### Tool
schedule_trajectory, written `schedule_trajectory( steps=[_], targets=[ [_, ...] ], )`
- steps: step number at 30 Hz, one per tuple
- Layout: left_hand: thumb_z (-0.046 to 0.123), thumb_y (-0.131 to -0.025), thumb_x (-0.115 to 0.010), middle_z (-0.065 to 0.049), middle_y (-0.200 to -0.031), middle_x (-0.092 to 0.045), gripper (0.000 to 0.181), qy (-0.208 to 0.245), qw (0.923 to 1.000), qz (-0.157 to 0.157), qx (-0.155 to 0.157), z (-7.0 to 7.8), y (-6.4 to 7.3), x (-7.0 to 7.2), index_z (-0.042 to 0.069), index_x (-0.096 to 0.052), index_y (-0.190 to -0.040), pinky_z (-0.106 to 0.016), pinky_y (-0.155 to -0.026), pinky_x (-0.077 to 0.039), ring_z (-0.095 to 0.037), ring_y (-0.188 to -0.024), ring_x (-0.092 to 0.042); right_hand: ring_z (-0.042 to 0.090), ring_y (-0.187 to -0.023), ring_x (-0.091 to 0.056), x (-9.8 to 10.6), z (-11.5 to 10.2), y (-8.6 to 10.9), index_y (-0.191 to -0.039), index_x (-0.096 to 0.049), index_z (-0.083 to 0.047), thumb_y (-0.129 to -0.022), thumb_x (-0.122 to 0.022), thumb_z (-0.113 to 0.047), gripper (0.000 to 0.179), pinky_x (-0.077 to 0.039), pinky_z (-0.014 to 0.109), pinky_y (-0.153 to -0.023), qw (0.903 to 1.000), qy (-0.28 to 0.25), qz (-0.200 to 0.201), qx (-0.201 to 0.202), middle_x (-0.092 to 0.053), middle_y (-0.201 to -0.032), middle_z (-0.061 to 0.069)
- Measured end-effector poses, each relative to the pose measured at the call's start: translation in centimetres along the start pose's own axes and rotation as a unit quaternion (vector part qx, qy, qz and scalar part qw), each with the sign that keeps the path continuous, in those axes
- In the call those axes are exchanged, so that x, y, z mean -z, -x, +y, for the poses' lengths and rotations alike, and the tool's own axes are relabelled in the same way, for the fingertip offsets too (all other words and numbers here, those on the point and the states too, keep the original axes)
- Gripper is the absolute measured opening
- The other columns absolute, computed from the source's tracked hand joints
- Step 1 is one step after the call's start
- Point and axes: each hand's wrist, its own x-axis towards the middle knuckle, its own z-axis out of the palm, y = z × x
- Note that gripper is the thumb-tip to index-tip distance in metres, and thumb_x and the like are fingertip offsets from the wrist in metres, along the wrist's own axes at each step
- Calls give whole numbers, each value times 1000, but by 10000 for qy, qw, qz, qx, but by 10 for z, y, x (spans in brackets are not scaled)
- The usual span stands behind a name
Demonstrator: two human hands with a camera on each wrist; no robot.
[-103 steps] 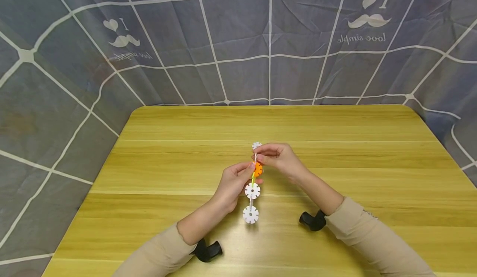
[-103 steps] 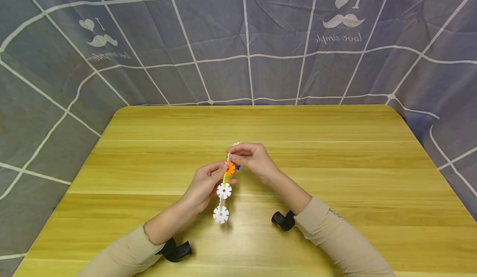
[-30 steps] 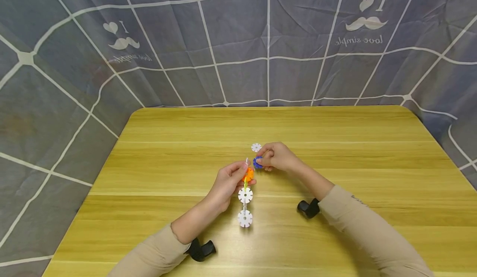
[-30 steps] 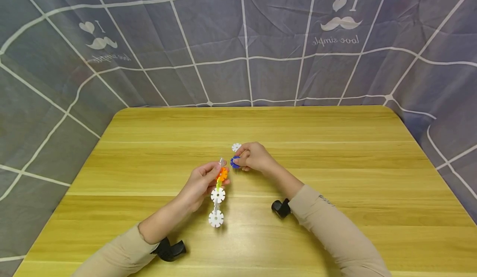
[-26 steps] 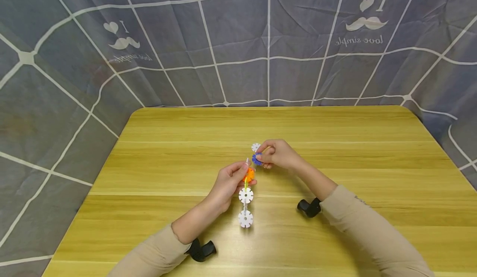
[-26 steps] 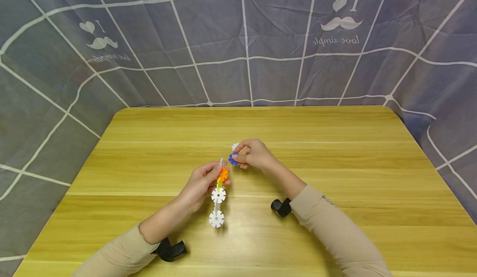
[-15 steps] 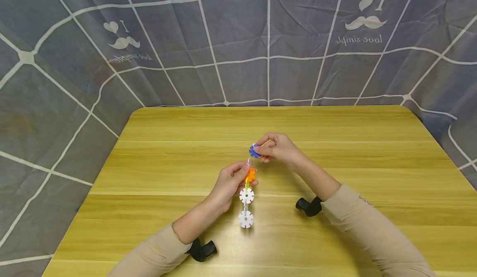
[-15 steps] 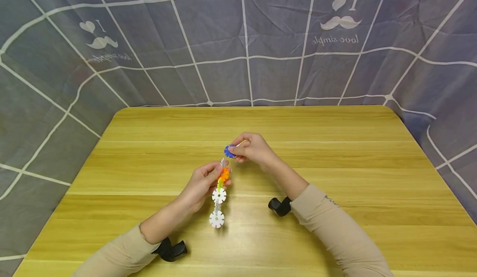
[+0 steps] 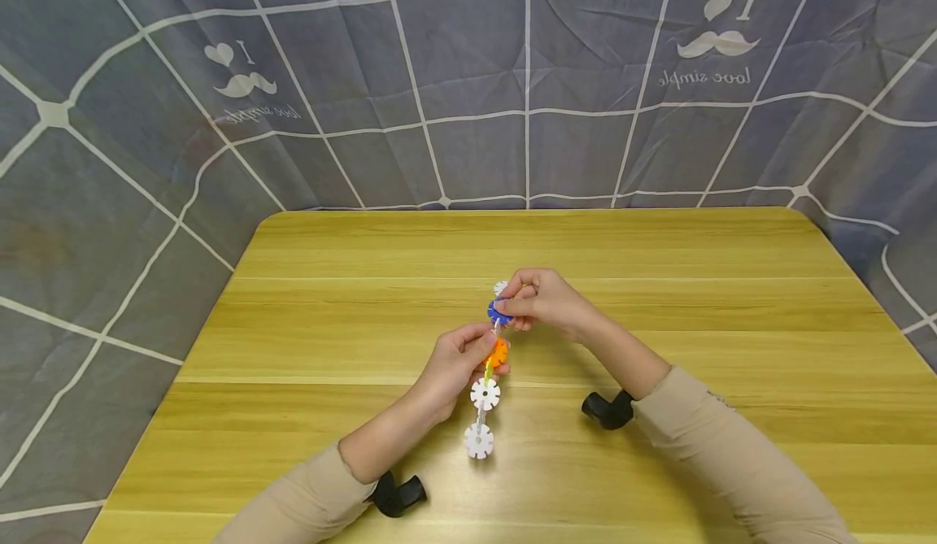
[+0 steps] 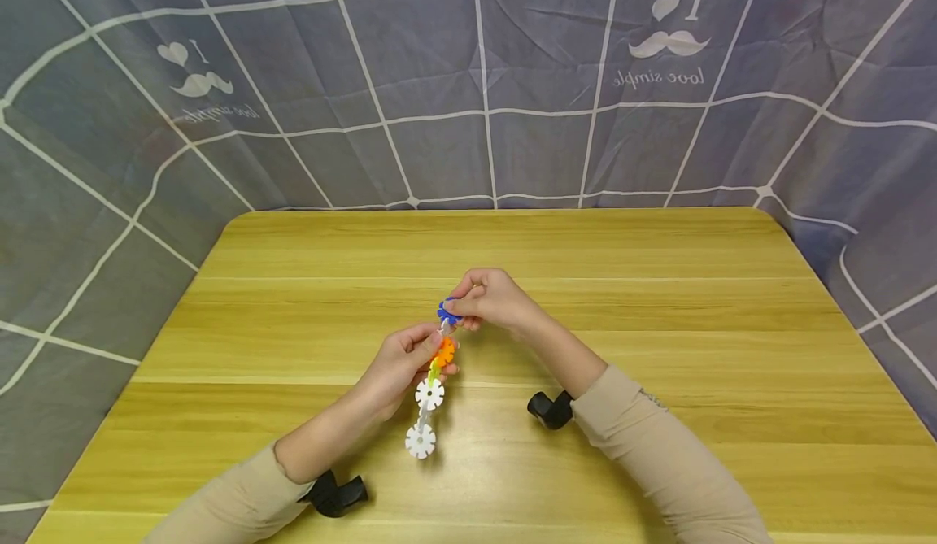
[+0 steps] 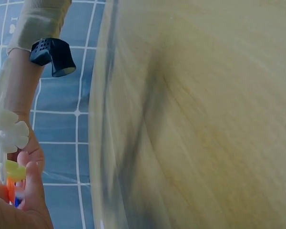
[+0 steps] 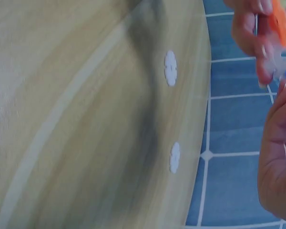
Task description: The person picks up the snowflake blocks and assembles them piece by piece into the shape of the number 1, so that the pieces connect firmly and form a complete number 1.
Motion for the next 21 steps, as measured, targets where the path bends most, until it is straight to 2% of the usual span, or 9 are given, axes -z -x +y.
schedule_trajectory(
  steps=[6,15,21],
  targets=[
    [11,-98,-48,-9,-89,-65,35,-97,9997,-230,-74,-1,1,-3,-14,-50,-122,-19,-62,-53,-8,-62,-63,8,-48,-51,4,0,3,-87,-52,3,-88,-60,0,8,-44,18,-45,9990,66,-445,73,-59,-58,2],
    [9,-98,-48,-9,-86,-67,30,-82,9995,94,-282,1,2,-3,-13,-55,-117,-15,-54,-47,-10,-62,-65,8,-49,-52,-3,-2,8,-86,-52,3,-89,-59,1,7,-43,18,-45,9997,-132,-137,137,-60,-59,1],
    [7,-97,-49,-18,-93,-66,29,9,9993,258,-283,1,-1,-2,-12,-54,-118,-19,-61,-53,-11,-64,-65,8,-51,-55,-6,0,8,-87,-52,2,-89,-59,0,7,-46,17,-47,9992,-385,115,58,-63,-63,1]
  ],
)
